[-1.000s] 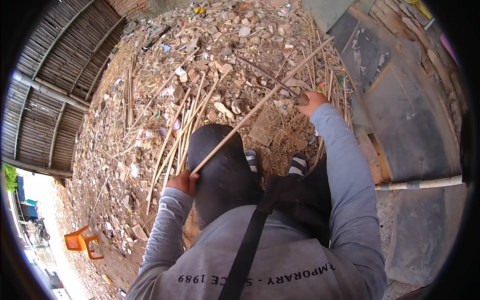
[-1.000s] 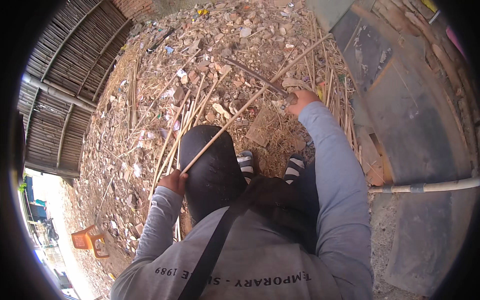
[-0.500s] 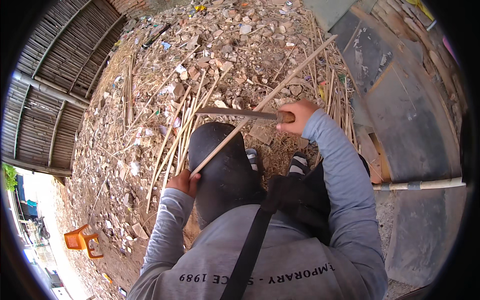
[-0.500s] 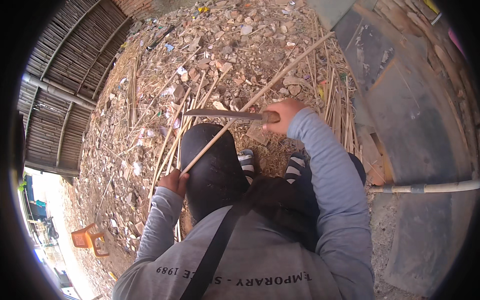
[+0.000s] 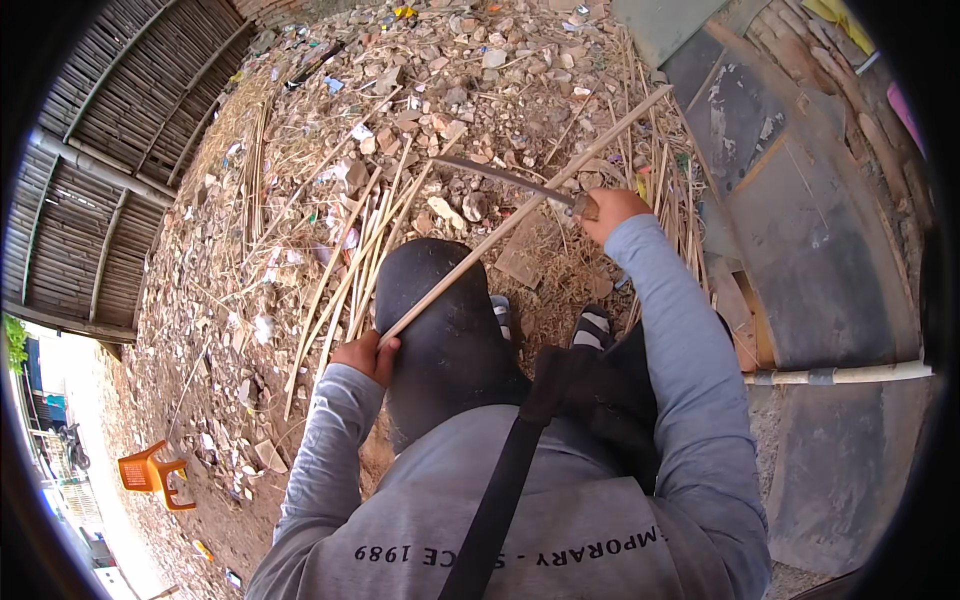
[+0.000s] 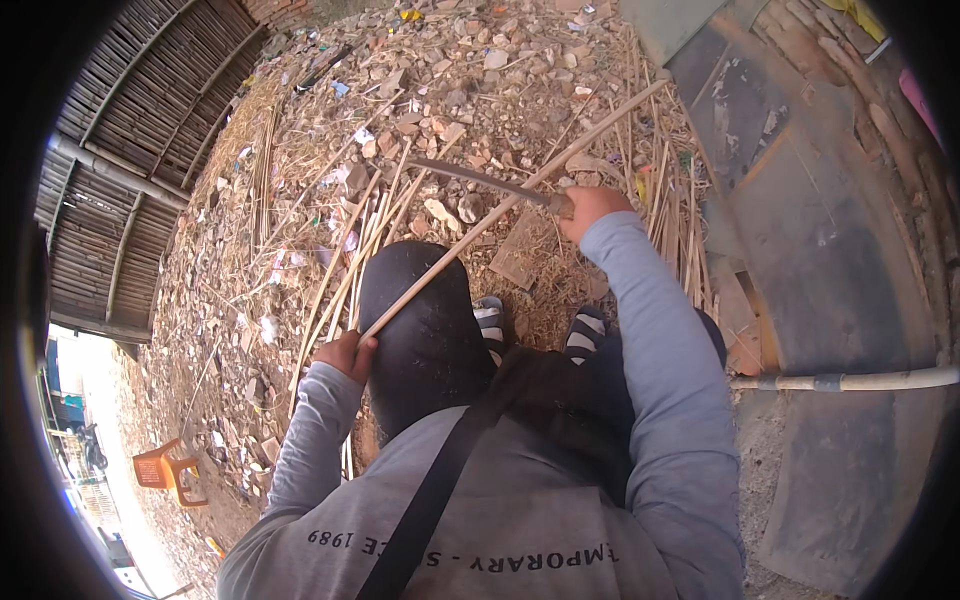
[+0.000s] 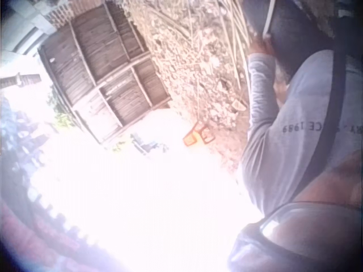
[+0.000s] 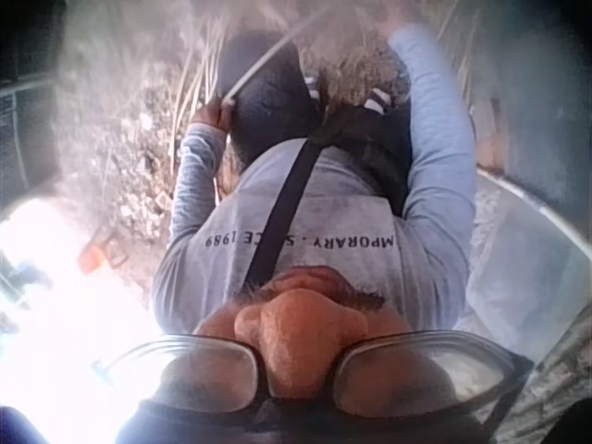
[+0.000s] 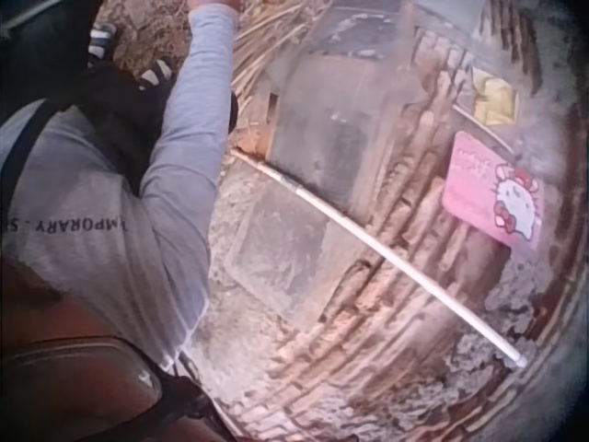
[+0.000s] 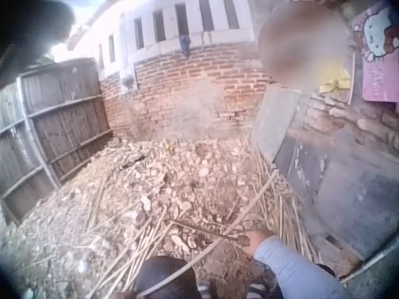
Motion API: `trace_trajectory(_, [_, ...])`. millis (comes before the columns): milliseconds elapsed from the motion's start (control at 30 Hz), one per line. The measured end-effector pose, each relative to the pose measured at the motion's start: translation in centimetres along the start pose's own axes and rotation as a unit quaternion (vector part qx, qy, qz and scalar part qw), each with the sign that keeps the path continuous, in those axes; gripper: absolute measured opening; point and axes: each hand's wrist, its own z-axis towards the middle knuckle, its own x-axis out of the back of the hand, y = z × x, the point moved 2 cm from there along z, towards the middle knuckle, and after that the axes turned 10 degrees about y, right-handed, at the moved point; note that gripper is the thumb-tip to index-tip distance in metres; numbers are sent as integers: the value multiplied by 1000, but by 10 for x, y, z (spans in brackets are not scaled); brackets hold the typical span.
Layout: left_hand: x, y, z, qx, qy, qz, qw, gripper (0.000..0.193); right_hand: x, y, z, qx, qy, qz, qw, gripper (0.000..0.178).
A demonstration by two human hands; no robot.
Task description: The person scrapes the surface of a bamboo strip using a machete held in their right hand while securing the strip with their left hand.
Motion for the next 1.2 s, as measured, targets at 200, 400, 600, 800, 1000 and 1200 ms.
trace_trajectory(200, [-2, -7, -4, -3, -5, -17, 1000, 42, 15, -36, -21, 85, -14, -31, 996, 23])
trace_trajectory(400, [0, -1, 2, 0, -14, 3, 1000, 43, 2, 33, 7, -89, 45, 10, 995, 30])
trace_trajectory(600, [-13, -11, -2, 6, -4, -17, 1000, 43, 6, -35, -15, 69, -8, 12, 998, 27])
trace_trajectory(800, [-7, -7, 4, 16, -31, -8, 999, 44, -3, 24, 7, -66, 61, 48, 995, 25])
trace_trajectory(1000, [-11, -16, 1, 0, -14, 12, 1000, 44, 1, -22, -9, -27, -10, 56, 998, 28])
trace_trajectory(1200, [-16, -13, 3, -13, -9, -41, 999, 46, -14, -13, -8, -34, -18, 43, 998, 32])
